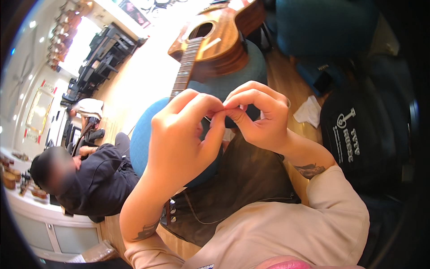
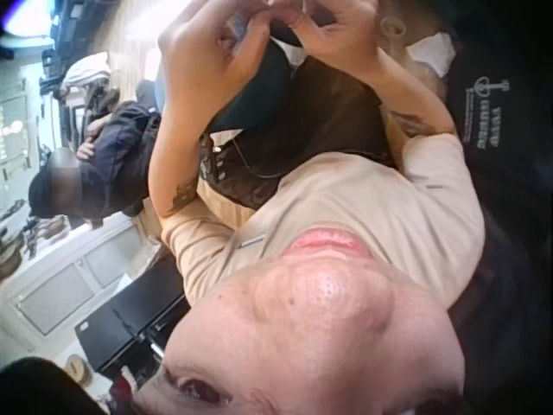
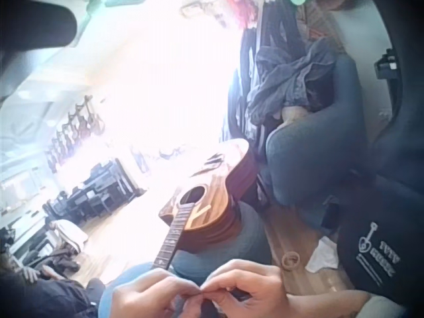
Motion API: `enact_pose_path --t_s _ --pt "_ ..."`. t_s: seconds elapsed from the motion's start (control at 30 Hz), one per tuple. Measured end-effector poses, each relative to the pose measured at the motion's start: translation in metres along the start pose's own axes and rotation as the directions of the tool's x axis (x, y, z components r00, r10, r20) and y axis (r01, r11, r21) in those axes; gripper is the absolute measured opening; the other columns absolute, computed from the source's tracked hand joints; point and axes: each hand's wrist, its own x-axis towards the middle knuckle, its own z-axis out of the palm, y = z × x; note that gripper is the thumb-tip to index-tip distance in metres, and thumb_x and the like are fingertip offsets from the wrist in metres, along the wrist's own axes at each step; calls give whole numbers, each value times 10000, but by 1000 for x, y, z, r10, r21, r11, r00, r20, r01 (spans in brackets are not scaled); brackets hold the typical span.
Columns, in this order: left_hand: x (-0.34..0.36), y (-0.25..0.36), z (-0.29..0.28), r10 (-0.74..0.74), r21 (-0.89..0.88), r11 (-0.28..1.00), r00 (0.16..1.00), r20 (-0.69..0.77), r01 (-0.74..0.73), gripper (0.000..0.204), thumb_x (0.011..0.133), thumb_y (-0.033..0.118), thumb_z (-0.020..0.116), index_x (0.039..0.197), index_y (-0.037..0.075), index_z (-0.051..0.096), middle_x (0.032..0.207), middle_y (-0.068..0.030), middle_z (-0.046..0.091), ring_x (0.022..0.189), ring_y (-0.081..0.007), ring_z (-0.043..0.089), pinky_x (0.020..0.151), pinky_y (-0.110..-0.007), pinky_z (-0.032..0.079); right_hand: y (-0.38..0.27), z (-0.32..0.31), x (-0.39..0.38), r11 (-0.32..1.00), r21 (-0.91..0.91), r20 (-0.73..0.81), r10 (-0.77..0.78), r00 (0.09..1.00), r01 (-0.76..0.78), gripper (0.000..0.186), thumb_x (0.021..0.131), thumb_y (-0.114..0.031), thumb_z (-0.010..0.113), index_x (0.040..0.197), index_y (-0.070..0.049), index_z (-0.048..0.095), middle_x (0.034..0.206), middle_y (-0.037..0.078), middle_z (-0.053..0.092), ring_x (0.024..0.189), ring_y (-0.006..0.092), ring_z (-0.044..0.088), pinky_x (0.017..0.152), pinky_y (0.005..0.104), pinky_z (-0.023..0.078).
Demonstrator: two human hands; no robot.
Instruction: The person replaces a guitar string by threading it through the bridge and winding it onto the tuning peg. They manipulate the string with both hands to secure it at the headstock and adjust the tension.
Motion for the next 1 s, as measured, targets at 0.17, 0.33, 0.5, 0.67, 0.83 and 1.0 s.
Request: enact_pose_path --t_s 0.17,0.33,0.5,0.67,0.83,1.0 --pt "-5 -8 7 43 -31 999 997 70 -41 106 828 -43 744 888 28 693 804 -11 627 559 -39 400 494 -218 271 5 3 -42 973 191 9 131 991 -130 189 849 3 816 1018 -42 742 946 79 719 734 113 668 572 229 477" --pt "-2 -14 20 86 -99 992 992 87 -77 128 824 -77 736 884 25 689 815 -5 627 568 -13 373 491 -201 230 54 -28 -96 965 -75 38 254 966 -251 186 839 48 745 1006 -32 721 930 85 715 744 128 679 597 246 506" --pt "4 -15 26 135 -143 982 988 80 -122 134 819 -80 734 889 25 688 833 -7 629 587 -5 373 495 -194 220 207 -120 -194 459 -584 -277 663 695 -670 163 897 -122 684 1021 -42 753 978 125 746 894 275 730 785 383 572" --pt "3 -20 23 126 -127 985 990 62 -118 149 806 -86 737 898 24 697 853 -12 640 594 -9 376 504 -189 226 279 -184 -230 78 -830 -283 794 538 -552 155 862 -94 712 1003 -75 775 1090 158 681 1035 348 677 883 450 558" --pt "-2 -24 25 89 -134 988 995 50 -82 148 807 -86 740 896 26 702 853 -12 639 595 -14 378 507 -190 228 287 -175 -222 -113 -883 -316 860 400 -455 154 841 -96 724 990 -78 762 1185 175 629 1112 380 649 925 470 551" --pt "-8 -31 18 79 -114 991 996 31 -75 143 810 -83 742 886 33 709 835 -11 639 597 -20 403 501 -191 258 313 -174 -238 -139 -897 -318 863 393 -420 227 843 -86 727 1067 -50 723 1288 205 585 1162 432 624 968 509 535"
